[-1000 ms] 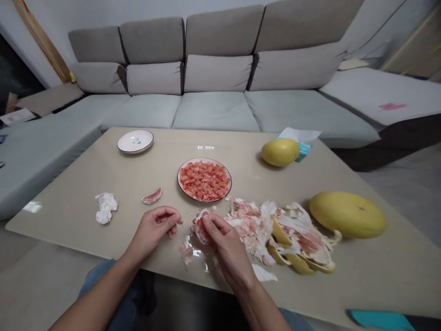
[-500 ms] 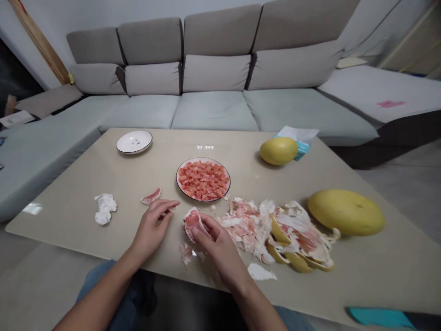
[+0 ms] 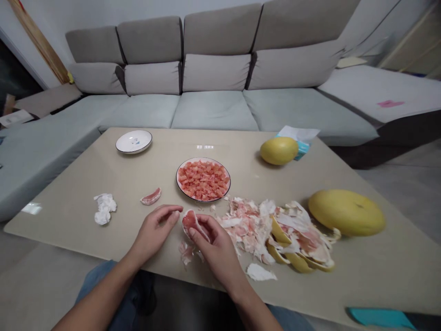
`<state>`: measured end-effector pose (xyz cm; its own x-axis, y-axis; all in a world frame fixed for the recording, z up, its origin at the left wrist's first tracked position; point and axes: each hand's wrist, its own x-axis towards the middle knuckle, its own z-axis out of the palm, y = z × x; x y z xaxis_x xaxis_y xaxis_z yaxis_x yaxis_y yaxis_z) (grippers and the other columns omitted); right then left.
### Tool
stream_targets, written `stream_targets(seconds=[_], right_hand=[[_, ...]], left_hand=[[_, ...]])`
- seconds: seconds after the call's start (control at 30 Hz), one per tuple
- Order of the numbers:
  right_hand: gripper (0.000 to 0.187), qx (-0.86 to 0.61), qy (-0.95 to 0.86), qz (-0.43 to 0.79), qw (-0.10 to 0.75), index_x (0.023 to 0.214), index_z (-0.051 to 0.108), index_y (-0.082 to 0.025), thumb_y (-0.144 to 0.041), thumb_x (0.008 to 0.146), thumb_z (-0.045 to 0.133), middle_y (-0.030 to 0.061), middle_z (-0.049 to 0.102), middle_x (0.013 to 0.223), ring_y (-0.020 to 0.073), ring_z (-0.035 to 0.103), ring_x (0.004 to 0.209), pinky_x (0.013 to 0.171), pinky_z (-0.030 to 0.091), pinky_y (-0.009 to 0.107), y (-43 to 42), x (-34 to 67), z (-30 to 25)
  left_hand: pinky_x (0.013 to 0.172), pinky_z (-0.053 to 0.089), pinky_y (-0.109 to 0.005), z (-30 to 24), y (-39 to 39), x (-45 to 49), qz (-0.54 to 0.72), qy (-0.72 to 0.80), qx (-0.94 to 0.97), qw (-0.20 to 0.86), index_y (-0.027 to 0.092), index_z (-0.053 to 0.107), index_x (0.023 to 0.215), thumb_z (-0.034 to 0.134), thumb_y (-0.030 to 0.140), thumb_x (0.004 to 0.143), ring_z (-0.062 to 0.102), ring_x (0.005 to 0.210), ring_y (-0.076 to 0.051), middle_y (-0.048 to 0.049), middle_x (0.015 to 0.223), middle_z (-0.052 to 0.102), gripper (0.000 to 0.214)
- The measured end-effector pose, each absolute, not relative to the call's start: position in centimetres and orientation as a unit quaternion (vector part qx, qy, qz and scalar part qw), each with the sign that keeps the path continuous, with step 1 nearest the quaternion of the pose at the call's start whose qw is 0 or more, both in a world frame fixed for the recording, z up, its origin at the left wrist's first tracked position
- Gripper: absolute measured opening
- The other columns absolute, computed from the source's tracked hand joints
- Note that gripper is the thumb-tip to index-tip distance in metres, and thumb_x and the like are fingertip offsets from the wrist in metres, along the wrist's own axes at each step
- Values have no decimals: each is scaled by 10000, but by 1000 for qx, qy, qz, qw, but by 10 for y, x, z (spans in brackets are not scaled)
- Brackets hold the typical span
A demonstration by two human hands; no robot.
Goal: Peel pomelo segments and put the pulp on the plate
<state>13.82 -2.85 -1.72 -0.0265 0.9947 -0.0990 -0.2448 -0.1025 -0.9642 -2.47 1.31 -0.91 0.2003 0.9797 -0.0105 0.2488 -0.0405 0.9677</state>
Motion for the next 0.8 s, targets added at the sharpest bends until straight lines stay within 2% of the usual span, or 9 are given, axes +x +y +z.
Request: stream_targets(seconds=[0.1, 0.2, 0.33, 0.43, 0.57, 0.7, 0.8], right_hand=[[216, -448, -393, 594, 540, 999, 657, -222, -323, 810, 686, 49, 707, 1042, 230, 649, 1029, 915, 499, 345, -29, 138, -17], [199, -460, -422, 564, 541, 993, 695, -220, -332, 831, 664, 63, 693, 1058, 234, 641, 1024, 906, 503, 354, -29, 139, -17], [169, -516, -498, 442, 538, 962, 740, -229, -304, 861, 627, 75, 662, 1051, 228, 610, 1026, 896, 486, 347, -28, 144, -15], [144, -549, -532, 388, 514, 915, 740, -220, -287, 860, 626, 62, 691, 936, 208, 632, 894, 798, 494, 318, -28, 149, -12], [128, -568, -547, 365, 495, 831, 731, -198, -268, 845, 625, 41, 693, 798, 172, 615, 707, 640, 473, 270, -29, 150, -11], [146, -578, -548, 360, 486, 809, 738, -179, -266, 821, 621, 36, 680, 735, 155, 581, 626, 571, 448, 249, -29, 149, -11], [159, -584, -540, 373, 478, 798, 745, -171, -281, 800, 630, 36, 682, 708, 147, 565, 590, 542, 439, 240, -28, 148, -11]], left_hand=[[920, 505, -357, -10, 6, -14, 344, 437, 528, 642, 210, 643, 1179, 663, 358, 837, 668, 998, -235, -88, 1145, 704, 373], [914, 507, -343, -11, 1, -7, 347, 402, 490, 691, 186, 647, 1162, 714, 330, 799, 681, 966, -225, -83, 1091, 721, 397], [908, 505, -318, -11, 2, -7, 378, 432, 494, 652, 158, 705, 1015, 733, 315, 773, 671, 976, -228, -76, 1018, 736, 289], [848, 522, -283, -11, 3, -9, 396, 472, 526, 586, 160, 701, 956, 712, 296, 789, 666, 936, -209, -55, 955, 727, 216], [808, 538, -273, -12, 1, -9, 386, 482, 562, 550, 160, 685, 975, 676, 268, 808, 654, 935, -204, -60, 974, 695, 199], [788, 548, -276, -13, -2, -9, 371, 476, 630, 489, 167, 701, 986, 650, 239, 821, 632, 941, -203, -70, 986, 656, 187], [731, 568, -268, -14, -3, -9, 375, 474, 631, 487, 184, 704, 992, 645, 245, 823, 629, 949, -209, -75, 1013, 635, 189]])
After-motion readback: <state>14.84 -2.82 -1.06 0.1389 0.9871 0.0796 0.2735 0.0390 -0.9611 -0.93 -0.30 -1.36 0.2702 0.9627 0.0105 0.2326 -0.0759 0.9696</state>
